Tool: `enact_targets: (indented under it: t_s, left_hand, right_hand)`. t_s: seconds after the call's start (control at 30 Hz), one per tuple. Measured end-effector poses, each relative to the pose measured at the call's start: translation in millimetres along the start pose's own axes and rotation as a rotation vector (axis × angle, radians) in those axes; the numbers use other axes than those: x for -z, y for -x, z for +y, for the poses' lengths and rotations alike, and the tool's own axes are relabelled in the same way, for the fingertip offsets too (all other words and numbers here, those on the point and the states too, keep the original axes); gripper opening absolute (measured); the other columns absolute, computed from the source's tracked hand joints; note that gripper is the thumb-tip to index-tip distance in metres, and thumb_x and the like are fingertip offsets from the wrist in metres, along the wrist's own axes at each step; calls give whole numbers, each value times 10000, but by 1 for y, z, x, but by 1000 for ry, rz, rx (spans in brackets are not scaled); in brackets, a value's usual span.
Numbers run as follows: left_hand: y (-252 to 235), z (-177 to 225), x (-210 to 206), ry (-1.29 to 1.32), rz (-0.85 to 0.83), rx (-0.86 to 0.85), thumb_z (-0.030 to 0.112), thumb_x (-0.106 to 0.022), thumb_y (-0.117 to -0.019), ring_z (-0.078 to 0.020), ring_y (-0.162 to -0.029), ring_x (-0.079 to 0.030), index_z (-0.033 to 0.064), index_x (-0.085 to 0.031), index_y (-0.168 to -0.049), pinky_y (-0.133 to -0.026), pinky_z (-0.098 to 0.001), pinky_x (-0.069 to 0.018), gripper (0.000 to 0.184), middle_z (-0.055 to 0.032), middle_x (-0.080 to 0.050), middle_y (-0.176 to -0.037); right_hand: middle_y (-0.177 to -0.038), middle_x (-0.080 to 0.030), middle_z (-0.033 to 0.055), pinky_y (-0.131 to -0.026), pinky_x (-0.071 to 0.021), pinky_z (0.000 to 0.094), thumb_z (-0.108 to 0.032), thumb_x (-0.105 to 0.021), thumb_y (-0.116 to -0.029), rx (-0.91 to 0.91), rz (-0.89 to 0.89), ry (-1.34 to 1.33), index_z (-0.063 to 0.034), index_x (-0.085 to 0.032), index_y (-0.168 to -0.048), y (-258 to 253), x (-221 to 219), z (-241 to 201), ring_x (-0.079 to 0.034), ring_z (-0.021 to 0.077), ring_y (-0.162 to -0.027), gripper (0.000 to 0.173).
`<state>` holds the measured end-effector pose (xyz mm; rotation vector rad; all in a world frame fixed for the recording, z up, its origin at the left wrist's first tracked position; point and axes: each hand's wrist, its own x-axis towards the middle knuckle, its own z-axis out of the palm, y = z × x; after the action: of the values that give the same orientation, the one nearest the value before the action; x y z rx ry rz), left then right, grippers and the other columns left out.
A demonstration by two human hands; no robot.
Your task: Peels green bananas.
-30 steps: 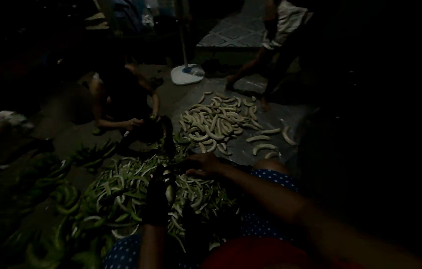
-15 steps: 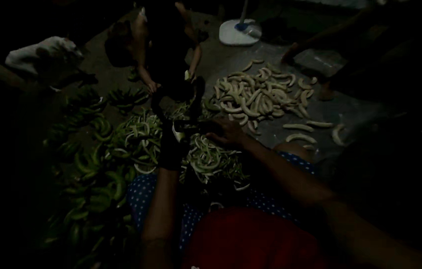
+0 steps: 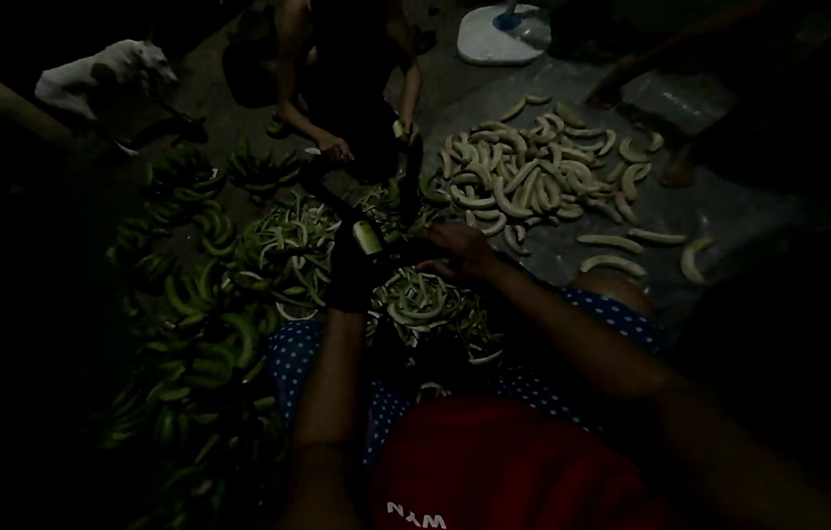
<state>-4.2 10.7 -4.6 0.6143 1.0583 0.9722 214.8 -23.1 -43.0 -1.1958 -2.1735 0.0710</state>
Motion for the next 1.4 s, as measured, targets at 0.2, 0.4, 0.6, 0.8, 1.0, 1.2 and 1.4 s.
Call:
enact_targets:
  t_s: [0.2, 0.4, 0.6, 0.8, 1.0, 1.2, 1.4]
  left_hand:
    - [12, -11, 21, -602, -196, -299, 66, -570, -1016, -57, -721, -607, -135, -595, -1021, -668, -187, -525, 203, -102, -625, -828]
    - [28, 12, -19, -515, -27, -107, 200, -405, -1102, -116, -771, -550, -5, -521, -1309, -699, -258, -514, 313, -124, -575, -986]
    - [12, -10, -4, -343, 28, -96, 157, -373, -1108, -168, -797, -590, -77, -502, -1298, -721, -292, -541, 328, -185, -595, -1016]
    - [-1, -34, -4, -298, 59, -46, 261, -348, -1118, -225, -911, -610, 83, -435, -1446, -780, -414, -556, 383, -163, -588, -1148]
    - [-9, -37, 13, -202, -130, -149, 221, -393, -1102, -187, -746, -627, -52, -441, -1369, -619, -309, -562, 385, -183, -593, -992]
    - [3, -22, -7, -326, 58, -55, 276, -359, -1118, -202, -883, -606, 93, -462, -1434, -765, -386, -548, 379, -138, -606, -1124]
    - [-10, -30, -8, -258, 29, -177, 338, -336, -1116, -145, -828, -615, 91, -485, -1406, -738, -341, -555, 409, -100, -626, -1063]
  right_hand:
    - [-959, -703, 165, -772, -567, 529, -538, -552, -992, 11, 44, 78, -65, -722, -1210, 3, 1, -3, -698, 355, -882, 547]
    - [-905, -694, 151, -639, -554, 492, -573, -501, -1001, -7, 77, 155, -70, -728, -1191, 8, 0, -9, -692, 338, -793, 584]
    - [-943, -709, 150, -695, -576, 534, -540, -551, -997, -133, -42, 99, -80, -711, -1198, 11, -2, -14, -712, 342, -834, 527]
    - [-1090, -728, 126, -753, -561, 587, -513, -580, -1005, -306, -201, -26, -121, -679, -1273, 7, 14, -13, -721, 333, -952, 484]
    - [-1071, -742, 136, -743, -558, 581, -475, -575, -1016, -258, -180, -69, -97, -698, -1252, 9, 17, -14, -728, 336, -927, 463]
    - [-1072, -740, 136, -774, -548, 604, -529, -546, -1025, -343, -284, -103, -116, -669, -1289, 0, 18, -11, -726, 342, -946, 505]
    - [-1074, -730, 134, -825, -530, 622, -533, -526, -1036, -412, -340, -167, -158, -639, -1348, -8, 20, -6, -710, 342, -968, 501]
